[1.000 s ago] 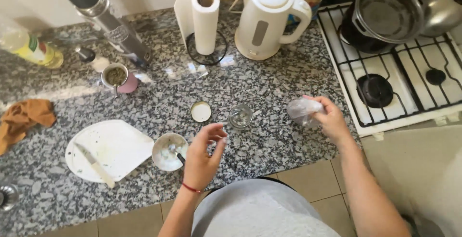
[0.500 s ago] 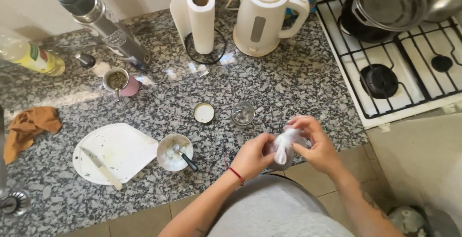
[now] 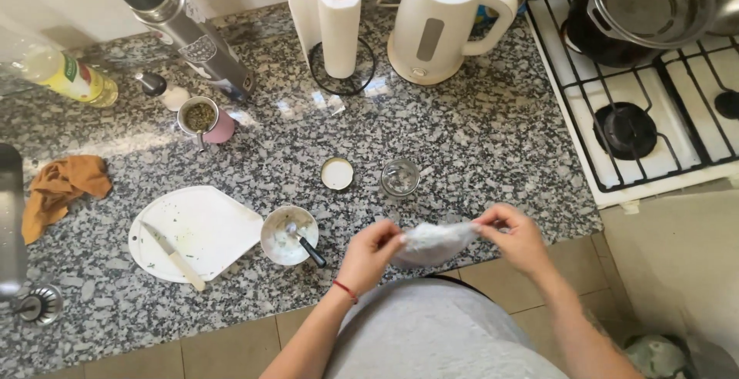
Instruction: The person transfers contents from a small bowl into a glass jar, seals it, and then proceeds to wash dishes. They wash a cutting board, a knife, a spoon, and a small bowl using a sponge and soap at the sink, placing the cleaned items into a dish rack.
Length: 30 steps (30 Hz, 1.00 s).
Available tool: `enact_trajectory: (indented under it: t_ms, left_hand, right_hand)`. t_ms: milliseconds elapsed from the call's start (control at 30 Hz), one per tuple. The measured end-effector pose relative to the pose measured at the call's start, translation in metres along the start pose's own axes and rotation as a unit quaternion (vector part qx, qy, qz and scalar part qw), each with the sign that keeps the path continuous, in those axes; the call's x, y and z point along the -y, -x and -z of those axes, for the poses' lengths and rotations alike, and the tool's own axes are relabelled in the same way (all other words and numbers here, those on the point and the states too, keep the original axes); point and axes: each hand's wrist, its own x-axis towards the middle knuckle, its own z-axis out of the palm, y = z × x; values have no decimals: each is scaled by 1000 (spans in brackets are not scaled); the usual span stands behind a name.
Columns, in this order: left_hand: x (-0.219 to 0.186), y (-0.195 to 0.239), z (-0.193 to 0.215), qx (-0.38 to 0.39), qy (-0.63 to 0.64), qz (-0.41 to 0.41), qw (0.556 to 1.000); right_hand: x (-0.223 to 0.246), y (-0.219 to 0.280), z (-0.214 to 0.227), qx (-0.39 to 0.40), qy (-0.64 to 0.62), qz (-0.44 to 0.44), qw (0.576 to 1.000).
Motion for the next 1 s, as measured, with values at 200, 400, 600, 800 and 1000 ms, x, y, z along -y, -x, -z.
enact_trajectory:
  t_ms: [200,400,600,800,1000]
  left_hand:
    - [-4,1,4,-12,-6,55,998]
    - [-19,-6,-2,5,-246,14,969]
    - [-5,-2,10,-94,-245,-14,965]
    - [-43,8,5,10,-112,63,992]
    - [-14,2,-10,40,218,141,965]
  right_hand:
    - [44,3,-14,97,-61,-51,992]
    - [45,6,-49,132,180,68,972]
    - [12,-9,-24,1,182,75,980]
    - [52,7,-41,43,-156,15,987]
    - [74,15,-47,76,-183,-92,976]
